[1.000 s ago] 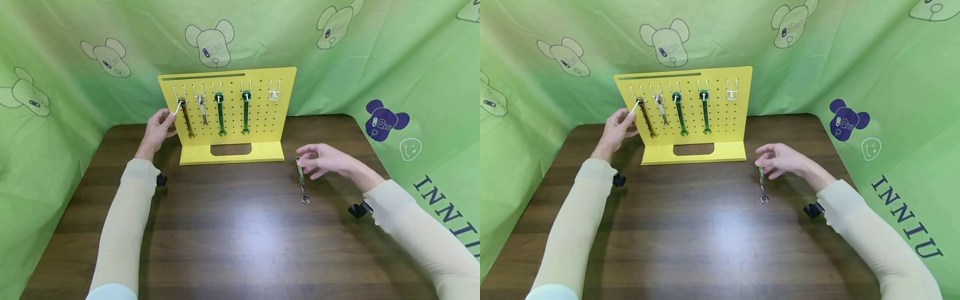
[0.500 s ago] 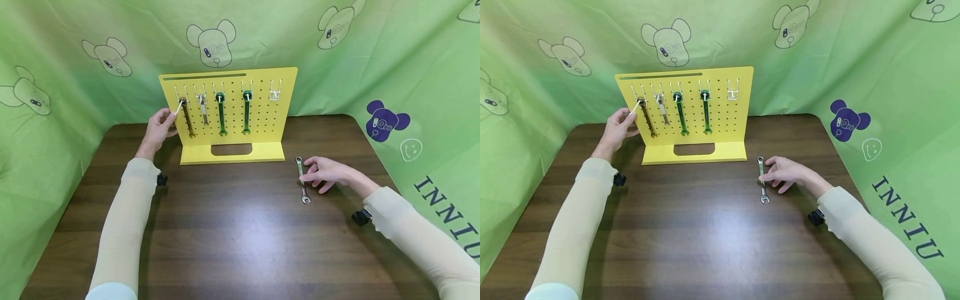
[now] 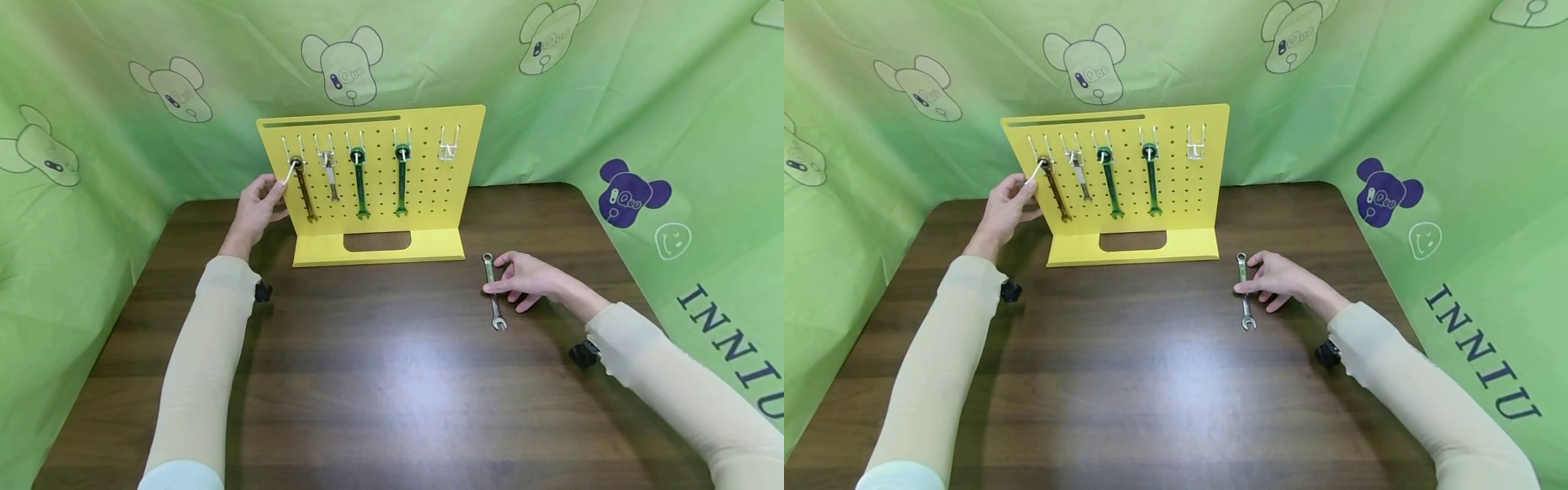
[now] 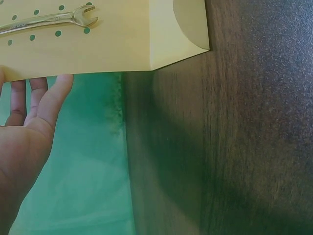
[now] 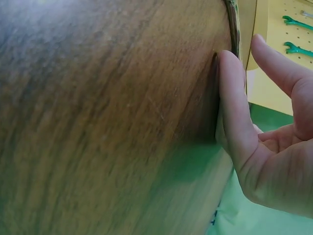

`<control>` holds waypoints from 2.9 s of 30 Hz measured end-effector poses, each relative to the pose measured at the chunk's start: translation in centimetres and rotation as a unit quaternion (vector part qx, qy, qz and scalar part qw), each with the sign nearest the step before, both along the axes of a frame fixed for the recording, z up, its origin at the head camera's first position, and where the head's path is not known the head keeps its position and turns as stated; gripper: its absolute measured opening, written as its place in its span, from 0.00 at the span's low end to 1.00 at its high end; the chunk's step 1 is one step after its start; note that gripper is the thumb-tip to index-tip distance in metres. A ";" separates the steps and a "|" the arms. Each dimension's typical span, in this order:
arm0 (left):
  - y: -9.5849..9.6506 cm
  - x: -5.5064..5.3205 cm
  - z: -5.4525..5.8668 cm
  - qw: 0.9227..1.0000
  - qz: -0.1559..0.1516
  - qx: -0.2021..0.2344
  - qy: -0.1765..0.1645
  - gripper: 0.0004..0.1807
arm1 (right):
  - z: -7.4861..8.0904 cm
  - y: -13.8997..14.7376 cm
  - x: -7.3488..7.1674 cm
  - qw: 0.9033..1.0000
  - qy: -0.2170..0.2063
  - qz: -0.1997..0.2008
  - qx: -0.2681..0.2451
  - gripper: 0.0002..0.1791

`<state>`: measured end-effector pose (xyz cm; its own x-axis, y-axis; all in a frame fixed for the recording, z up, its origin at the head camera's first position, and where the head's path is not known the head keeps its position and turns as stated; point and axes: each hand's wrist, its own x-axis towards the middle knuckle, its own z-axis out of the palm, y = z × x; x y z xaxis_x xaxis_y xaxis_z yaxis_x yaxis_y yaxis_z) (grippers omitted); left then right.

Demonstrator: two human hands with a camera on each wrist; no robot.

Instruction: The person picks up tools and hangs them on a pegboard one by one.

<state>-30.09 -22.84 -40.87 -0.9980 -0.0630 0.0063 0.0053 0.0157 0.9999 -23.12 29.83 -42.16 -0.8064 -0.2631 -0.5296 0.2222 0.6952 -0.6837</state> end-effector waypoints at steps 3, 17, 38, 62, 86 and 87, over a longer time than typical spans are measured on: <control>0.1 0.0 0.0 1.000 -0.003 0.006 0.001 0.07 | 0.1 0.0 0.1 1.000 0.003 0.003 0.009 0.49; 0.5 -0.1 0.0 1.000 -0.011 -0.004 0.004 0.07 | 0.6 -0.2 0.3 0.999 0.020 0.014 0.042 0.43; 0.0 0.1 0.0 1.000 -0.010 -0.009 0.006 0.06 | 1.1 -0.9 -1.9 0.993 0.072 0.054 0.073 0.29; -0.1 0.1 -0.1 1.000 -0.007 -0.012 0.007 0.06 | 0.0 -1.1 -2.1 0.986 0.128 0.044 0.094 0.18; -0.3 0.0 0.0 1.000 -0.005 -0.003 0.009 0.07 | 1.0 -0.8 -2.9 0.986 0.106 0.105 0.070 0.19; -0.2 0.0 0.1 1.000 -0.006 -0.002 0.011 0.06 | 1.1 -0.8 -2.9 0.988 0.093 0.108 0.063 0.19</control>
